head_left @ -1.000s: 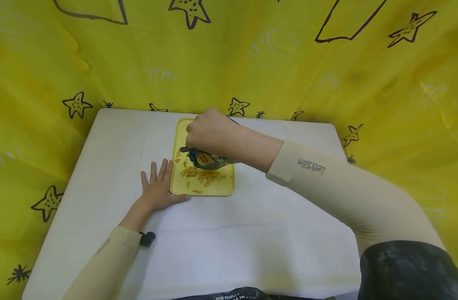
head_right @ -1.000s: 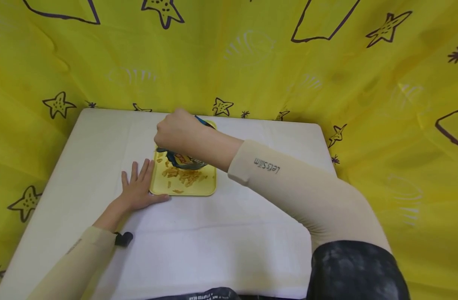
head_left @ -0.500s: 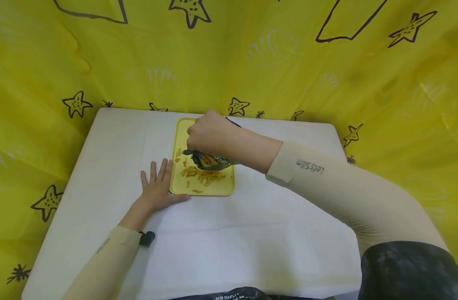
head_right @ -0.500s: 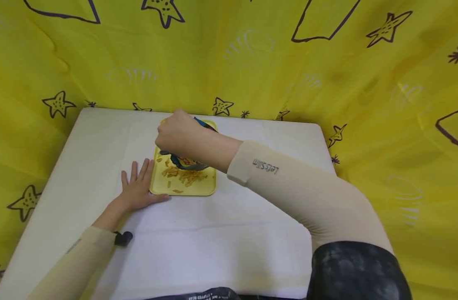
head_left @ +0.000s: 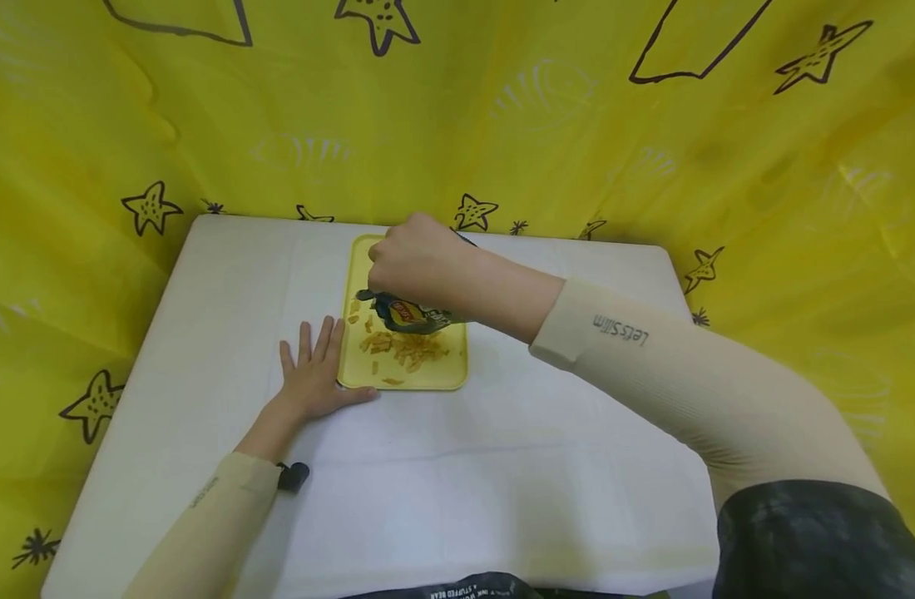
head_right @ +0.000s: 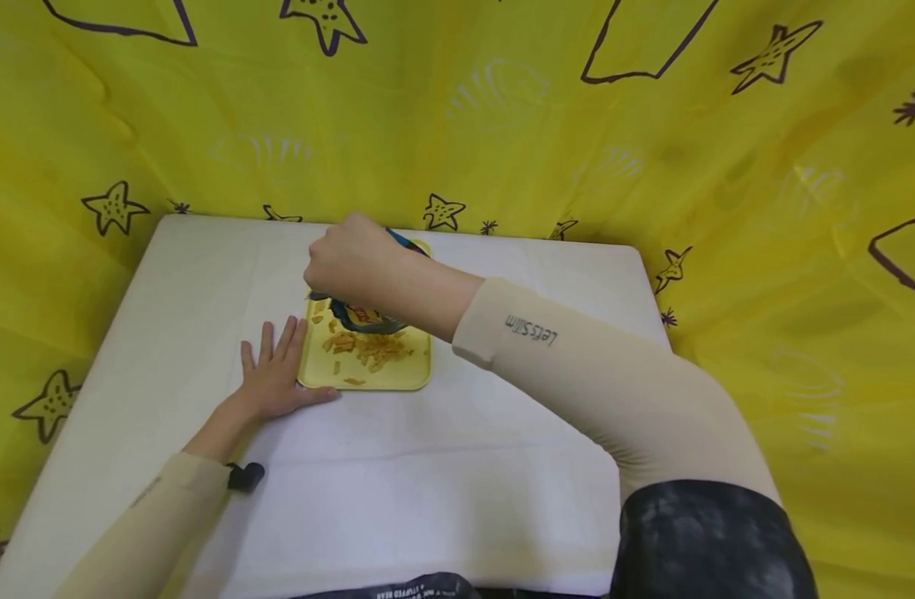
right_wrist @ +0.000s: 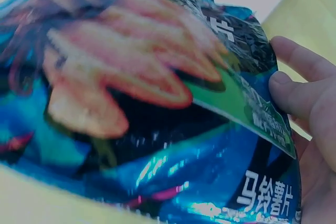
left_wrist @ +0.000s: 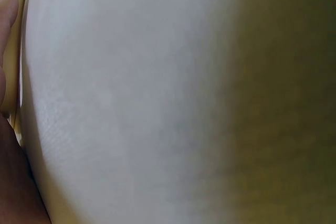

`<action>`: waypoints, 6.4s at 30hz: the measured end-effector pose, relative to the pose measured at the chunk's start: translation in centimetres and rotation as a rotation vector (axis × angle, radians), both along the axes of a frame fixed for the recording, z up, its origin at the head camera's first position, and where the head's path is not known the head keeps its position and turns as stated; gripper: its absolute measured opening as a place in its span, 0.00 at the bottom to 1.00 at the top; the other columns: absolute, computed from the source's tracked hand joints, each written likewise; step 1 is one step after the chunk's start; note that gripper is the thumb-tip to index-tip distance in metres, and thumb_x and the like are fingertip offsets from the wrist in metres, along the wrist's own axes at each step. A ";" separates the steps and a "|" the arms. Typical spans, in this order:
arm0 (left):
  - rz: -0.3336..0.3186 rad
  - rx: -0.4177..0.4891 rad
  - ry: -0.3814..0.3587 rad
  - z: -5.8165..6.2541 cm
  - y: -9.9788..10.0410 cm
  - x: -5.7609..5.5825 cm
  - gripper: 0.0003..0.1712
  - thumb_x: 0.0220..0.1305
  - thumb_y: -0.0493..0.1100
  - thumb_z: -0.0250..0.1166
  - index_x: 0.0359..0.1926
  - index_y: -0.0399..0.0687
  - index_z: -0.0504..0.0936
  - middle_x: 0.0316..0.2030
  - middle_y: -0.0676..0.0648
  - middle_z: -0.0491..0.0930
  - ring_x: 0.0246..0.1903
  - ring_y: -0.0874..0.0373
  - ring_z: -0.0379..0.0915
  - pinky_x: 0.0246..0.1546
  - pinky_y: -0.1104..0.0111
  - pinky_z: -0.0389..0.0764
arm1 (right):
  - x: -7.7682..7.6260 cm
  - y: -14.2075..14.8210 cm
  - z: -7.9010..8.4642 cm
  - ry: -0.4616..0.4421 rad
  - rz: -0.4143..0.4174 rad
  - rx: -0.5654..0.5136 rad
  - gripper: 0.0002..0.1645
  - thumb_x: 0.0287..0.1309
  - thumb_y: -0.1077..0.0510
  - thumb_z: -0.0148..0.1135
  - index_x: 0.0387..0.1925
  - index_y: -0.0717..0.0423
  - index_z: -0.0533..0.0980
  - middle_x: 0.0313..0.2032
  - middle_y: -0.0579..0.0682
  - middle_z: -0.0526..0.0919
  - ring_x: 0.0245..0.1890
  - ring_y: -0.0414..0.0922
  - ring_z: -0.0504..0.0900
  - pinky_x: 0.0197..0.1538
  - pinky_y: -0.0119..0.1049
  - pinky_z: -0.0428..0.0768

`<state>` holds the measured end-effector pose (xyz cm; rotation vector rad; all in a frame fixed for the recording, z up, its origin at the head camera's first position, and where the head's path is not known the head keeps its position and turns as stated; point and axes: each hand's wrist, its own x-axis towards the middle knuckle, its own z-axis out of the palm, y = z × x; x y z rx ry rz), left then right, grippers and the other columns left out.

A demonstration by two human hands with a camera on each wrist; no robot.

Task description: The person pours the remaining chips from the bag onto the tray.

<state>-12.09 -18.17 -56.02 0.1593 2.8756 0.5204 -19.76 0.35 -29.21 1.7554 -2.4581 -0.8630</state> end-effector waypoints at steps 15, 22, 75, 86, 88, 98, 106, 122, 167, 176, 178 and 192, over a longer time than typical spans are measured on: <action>0.004 0.010 -0.022 0.1 0.1 0.0 0.75 0.35 0.85 0.51 0.70 0.50 0.25 0.70 0.45 0.23 0.65 0.41 0.08 0.53 0.41 0.13 | 0.1 -0.1 0.1 0.011 0.017 -0.035 0.10 0.49 0.51 0.68 0.37 0.38 0.81 0.35 0.42 0.82 0.29 0.43 0.78 0.30 0.38 0.77; -0.002 0.007 -0.008 0.3 0.1 0.1 0.74 0.36 0.84 0.52 0.71 0.49 0.26 0.71 0.43 0.25 0.65 0.41 0.09 0.55 0.40 0.15 | 0.1 0.0 0.7 -0.004 0.009 -0.017 0.20 0.36 0.44 0.73 0.36 0.37 0.80 0.35 0.43 0.80 0.30 0.43 0.77 0.34 0.41 0.78; -0.001 0.011 -0.005 0.4 0.0 0.1 0.74 0.37 0.83 0.54 0.70 0.48 0.26 0.70 0.44 0.24 0.65 0.40 0.09 0.54 0.39 0.16 | 0.0 -0.4 0.8 0.022 0.011 -0.057 0.06 0.55 0.52 0.63 0.35 0.37 0.81 0.34 0.42 0.81 0.29 0.45 0.78 0.30 0.41 0.77; 0.003 0.007 -0.013 0.4 0.1 0.1 0.74 0.37 0.83 0.54 0.70 0.48 0.26 0.70 0.44 0.24 0.65 0.41 0.09 0.55 0.40 0.16 | 0.0 -0.3 0.5 0.024 0.033 -0.055 0.09 0.51 0.50 0.66 0.37 0.38 0.80 0.34 0.43 0.80 0.30 0.45 0.78 0.30 0.41 0.77; 0.005 0.007 -0.013 0.4 0.1 0.1 0.74 0.36 0.83 0.53 0.70 0.49 0.26 0.71 0.45 0.24 0.65 0.41 0.09 0.55 0.40 0.16 | 0.0 -0.3 0.6 0.019 0.029 -0.059 0.10 0.50 0.50 0.67 0.37 0.37 0.81 0.34 0.43 0.80 0.30 0.45 0.78 0.31 0.41 0.77; 0.001 0.013 -0.016 0.5 0.0 0.1 0.75 0.36 0.83 0.54 0.70 0.48 0.26 0.70 0.44 0.24 0.65 0.41 0.09 0.54 0.40 0.16 | 0.0 -0.5 0.3 0.020 0.042 -0.063 0.07 0.53 0.51 0.64 0.36 0.36 0.80 0.34 0.42 0.80 0.30 0.45 0.77 0.30 0.41 0.77; 0.001 0.012 -0.007 0.4 0.0 0.1 0.74 0.37 0.83 0.54 0.71 0.48 0.27 0.71 0.44 0.25 0.65 0.41 0.10 0.55 0.39 0.17 | 0.0 -0.3 0.4 0.006 0.027 -0.040 0.10 0.50 0.50 0.67 0.37 0.37 0.80 0.35 0.43 0.80 0.30 0.45 0.77 0.31 0.41 0.77; 0.006 0.004 -0.011 0.1 -0.1 0.0 0.75 0.35 0.85 0.52 0.70 0.50 0.25 0.70 0.45 0.23 0.65 0.42 0.08 0.55 0.40 0.15 | -0.1 -0.1 0.5 0.001 0.021 -0.048 0.19 0.40 0.46 0.73 0.39 0.36 0.79 0.35 0.43 0.80 0.32 0.45 0.78 0.33 0.43 0.78; 0.004 -0.008 -0.013 -0.1 -0.1 -0.2 0.75 0.35 0.85 0.52 0.70 0.52 0.23 0.70 0.46 0.22 0.65 0.43 0.07 0.55 0.41 0.14 | -0.2 -0.2 0.3 0.015 0.037 -0.048 0.15 0.42 0.48 0.71 0.36 0.37 0.80 0.35 0.43 0.80 0.31 0.45 0.78 0.33 0.41 0.77; 0.002 -0.013 -0.018 -0.3 -0.1 -0.2 0.74 0.35 0.85 0.50 0.70 0.52 0.23 0.70 0.46 0.22 0.65 0.43 0.07 0.55 0.41 0.15 | -0.4 0.0 0.1 0.010 0.032 -0.068 0.12 0.46 0.49 0.70 0.37 0.38 0.80 0.36 0.43 0.81 0.32 0.46 0.79 0.33 0.41 0.78; 0.002 -0.009 -0.017 -0.2 -0.1 -0.2 0.75 0.35 0.85 0.50 0.70 0.51 0.23 0.70 0.46 0.21 0.65 0.43 0.06 0.54 0.41 0.14 | -0.4 0.0 0.1 0.016 0.028 -0.062 0.15 0.44 0.47 0.71 0.37 0.38 0.80 0.37 0.43 0.81 0.33 0.46 0.78 0.33 0.41 0.78; 0.005 0.010 -0.029 0.2 0.1 -0.2 0.74 0.36 0.84 0.52 0.70 0.51 0.24 0.70 0.46 0.22 0.65 0.42 0.07 0.54 0.40 0.16 | -0.5 0.1 0.3 0.004 0.009 -0.061 0.23 0.36 0.45 0.74 0.40 0.37 0.79 0.36 0.42 0.81 0.32 0.46 0.78 0.34 0.42 0.77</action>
